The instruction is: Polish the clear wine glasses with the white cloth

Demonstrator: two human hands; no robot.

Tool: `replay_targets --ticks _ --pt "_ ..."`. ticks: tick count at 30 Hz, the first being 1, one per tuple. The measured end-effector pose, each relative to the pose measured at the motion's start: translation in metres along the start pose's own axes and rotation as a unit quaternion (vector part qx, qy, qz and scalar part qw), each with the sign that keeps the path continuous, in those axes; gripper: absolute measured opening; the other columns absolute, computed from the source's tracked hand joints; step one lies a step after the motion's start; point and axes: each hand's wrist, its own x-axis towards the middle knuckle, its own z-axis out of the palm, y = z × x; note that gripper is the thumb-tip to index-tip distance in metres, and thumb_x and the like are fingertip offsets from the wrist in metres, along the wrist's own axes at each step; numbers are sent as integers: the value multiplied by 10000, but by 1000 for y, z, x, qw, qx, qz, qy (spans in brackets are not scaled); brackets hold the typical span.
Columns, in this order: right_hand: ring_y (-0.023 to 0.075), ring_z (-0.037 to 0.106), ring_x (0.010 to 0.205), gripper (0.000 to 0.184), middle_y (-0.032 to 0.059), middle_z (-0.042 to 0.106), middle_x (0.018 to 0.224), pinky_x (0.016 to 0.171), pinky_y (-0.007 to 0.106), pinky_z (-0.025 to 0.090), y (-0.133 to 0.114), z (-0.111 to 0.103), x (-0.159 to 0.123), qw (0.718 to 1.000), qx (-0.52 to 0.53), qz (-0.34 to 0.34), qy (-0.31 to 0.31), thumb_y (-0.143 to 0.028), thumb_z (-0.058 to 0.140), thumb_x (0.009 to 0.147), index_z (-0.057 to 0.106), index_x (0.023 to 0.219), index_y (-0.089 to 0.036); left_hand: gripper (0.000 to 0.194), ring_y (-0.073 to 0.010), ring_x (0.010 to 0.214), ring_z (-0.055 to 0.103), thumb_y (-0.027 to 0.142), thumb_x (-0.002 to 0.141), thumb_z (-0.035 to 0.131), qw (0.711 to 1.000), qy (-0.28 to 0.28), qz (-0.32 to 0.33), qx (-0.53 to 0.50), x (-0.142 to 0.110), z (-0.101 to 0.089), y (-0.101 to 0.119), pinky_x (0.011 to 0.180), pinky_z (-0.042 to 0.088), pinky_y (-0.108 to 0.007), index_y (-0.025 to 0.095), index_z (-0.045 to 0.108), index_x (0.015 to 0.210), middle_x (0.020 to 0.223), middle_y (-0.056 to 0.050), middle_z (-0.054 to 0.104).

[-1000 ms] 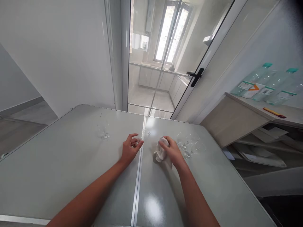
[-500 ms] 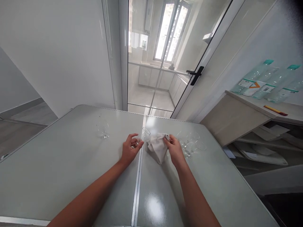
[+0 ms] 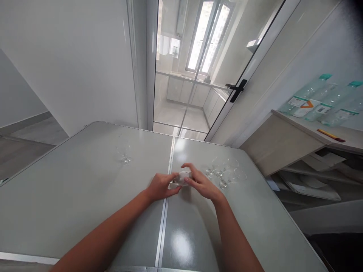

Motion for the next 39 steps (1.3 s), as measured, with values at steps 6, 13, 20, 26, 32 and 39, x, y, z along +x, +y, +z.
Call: replay_targets --ticks 6,13,20,26,32,39 --pt "188 527 745 532 -7 575 808 744 310 444 10 7 5 996 61 -31 56 -520 397 1017 462 1476 -259 411 -92 480 389 268 670 851 998 -14 31 50 0 0 2 538 352 -222 245 722 1060 643 30 629" --pt "275 565 883 488 44 616 765 921 436 436 28 4 1 985 -33 -145 83 -561 458 970 675 1276 -248 404 -108 547 506 384 743 830 994 -92 -49 -35 5 0 7 538 357 -220 178 661 1047 662 2 639" --pt "184 481 712 415 -1 549 798 662 281 403 17 12 13 975 91 53 195 -485 434 982 646 1244 -243 417 -102 497 445 347 700 856 989 7 74 130 3 3 -3 561 377 -228 237 738 1084 618 24 601" --pt "165 462 693 418 -19 516 763 659 270 384 11 19 15 985 90 -11 149 -478 383 1035 567 1341 -259 397 -87 486 451 351 707 847 994 21 63 89 0 4 -4 527 366 -209 220 713 1057 659 23 638" --pt "190 535 755 362 22 641 837 813 356 433 22 13 10 982 -38 -159 99 -392 361 1056 679 1159 -254 477 -60 383 432 406 711 857 974 -146 -108 -132 10 -3 0 404 334 -186 167 572 1009 647 -4 690" --pt "152 488 620 272 -9 625 744 966 444 396 34 13 5 949 -78 -280 123 -272 418 1025 676 1105 -242 367 -30 323 307 498 858 699 906 -285 -209 -232 16 -13 2 326 183 -157 180 541 953 619 -12 665"
